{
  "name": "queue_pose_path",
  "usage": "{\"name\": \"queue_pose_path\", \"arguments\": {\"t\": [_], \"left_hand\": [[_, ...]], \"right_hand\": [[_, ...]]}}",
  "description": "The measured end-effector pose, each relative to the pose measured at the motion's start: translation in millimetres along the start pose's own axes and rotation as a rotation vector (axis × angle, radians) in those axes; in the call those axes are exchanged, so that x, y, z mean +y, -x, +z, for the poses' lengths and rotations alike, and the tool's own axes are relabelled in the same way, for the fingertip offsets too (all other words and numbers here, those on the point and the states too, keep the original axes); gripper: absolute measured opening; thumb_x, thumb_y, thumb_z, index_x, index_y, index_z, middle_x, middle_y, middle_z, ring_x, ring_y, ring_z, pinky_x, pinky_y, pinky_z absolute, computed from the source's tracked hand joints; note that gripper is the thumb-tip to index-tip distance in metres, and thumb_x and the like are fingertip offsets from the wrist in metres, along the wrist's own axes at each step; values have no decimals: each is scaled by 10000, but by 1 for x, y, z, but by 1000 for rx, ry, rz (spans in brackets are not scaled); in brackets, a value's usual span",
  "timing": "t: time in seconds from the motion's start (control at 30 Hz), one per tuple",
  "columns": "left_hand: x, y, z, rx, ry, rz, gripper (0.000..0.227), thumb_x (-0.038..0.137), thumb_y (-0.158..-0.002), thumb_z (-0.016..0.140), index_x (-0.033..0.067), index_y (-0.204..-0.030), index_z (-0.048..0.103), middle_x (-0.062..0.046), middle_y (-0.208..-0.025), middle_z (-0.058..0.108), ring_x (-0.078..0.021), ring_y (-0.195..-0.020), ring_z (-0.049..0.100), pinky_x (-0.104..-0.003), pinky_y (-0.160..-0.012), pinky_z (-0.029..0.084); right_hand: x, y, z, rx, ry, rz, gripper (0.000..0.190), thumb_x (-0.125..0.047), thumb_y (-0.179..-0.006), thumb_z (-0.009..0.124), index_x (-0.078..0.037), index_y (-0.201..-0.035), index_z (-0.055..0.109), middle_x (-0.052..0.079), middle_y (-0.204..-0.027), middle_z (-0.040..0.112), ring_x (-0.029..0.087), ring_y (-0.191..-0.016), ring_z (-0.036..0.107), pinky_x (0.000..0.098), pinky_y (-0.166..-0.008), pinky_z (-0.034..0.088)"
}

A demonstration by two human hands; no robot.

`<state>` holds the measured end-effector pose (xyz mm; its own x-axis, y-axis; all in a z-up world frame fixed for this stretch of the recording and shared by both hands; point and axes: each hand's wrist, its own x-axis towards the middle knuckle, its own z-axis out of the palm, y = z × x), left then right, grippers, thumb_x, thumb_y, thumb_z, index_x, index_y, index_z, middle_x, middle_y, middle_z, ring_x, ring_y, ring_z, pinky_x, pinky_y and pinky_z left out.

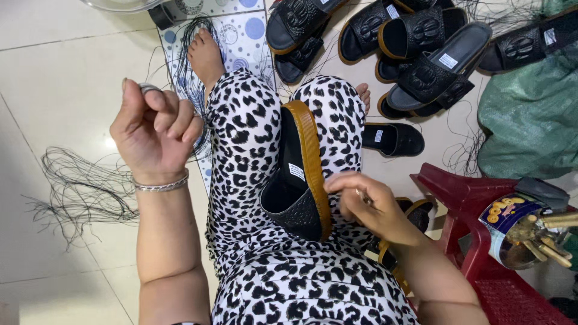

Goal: The person sits on the floor and uses a needle and thread to stitch the upper part of a black slide sandal to its brown sole, working around the edge one stitch at a time.

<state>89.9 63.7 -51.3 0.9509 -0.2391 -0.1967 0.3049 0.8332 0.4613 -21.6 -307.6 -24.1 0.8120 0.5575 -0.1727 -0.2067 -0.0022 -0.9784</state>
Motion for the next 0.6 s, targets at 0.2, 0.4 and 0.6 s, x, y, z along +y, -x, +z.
{"name": "queue_pose_path", "arguments": {"t": [0.2,0.4,0.6], "left_hand": [[4,4,3,41,-52,-11,423,329,-1099,435,101,-928,748,6,-598,318,-134,-549,295,-296,-532,310],[1,3,0,94,-74,0,415,325,-1088,435,105,-888,725,20,-585,271,-128,-538,254,-281,-504,286],[-21,7,-42,451,-258,127,397,363,-1044,547,93,-767,634,69,-529,199,-63,-434,208,-218,-406,259]], "right_hand": [[-21,25,-5,-281,411,402,241,-275,-932,673,-128,-1110,743,34,-1019,785,151,-836,777,267,-722,619],[-9,15,3,-112,-227,64,128,-126,-1034,566,-35,-989,643,192,-1175,613,197,-837,640,282,-656,499],[41,12,24,209,-389,-37,474,-239,-1099,367,2,-713,499,69,-419,439,112,-321,377,219,-345,369]]}}
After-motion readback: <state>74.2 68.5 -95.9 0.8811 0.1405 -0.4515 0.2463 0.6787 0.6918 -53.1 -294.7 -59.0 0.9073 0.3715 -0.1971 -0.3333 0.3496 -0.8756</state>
